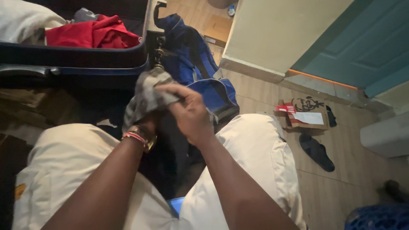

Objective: The person unbuttons and then buttons a plaid shirt by hand while it rests on their lap.

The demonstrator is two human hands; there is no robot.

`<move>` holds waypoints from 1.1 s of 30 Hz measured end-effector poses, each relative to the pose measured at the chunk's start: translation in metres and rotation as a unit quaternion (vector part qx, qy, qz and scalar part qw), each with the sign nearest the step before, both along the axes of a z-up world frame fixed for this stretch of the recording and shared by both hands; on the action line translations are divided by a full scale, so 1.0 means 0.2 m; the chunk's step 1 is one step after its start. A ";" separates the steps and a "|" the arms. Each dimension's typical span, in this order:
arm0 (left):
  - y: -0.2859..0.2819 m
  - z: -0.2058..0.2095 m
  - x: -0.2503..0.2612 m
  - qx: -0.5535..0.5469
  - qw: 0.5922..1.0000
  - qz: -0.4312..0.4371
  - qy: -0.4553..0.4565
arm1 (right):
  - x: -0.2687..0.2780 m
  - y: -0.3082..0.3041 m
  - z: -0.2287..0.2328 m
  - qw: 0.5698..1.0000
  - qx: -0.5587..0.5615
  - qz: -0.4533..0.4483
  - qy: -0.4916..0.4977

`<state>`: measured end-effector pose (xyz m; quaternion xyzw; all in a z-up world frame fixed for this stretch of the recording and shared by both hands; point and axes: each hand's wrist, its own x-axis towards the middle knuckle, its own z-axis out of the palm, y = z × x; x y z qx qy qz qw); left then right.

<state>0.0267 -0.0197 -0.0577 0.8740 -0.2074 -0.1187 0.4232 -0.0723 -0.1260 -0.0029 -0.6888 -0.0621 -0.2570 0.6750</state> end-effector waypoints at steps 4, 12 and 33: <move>0.04 0.00 0.07 -0.046 0.996 -0.044 0.067 | -0.06 0.07 0.07 0.986 0.047 0.154 0.053; 0.11 0.10 0.27 -0.220 0.946 -0.038 0.234 | 0.01 -0.17 0.05 0.965 0.240 -0.083 0.068; 0.45 -0.14 0.10 -0.085 0.960 -0.016 0.265 | 0.30 -0.55 -1.16 0.779 0.485 0.063 0.391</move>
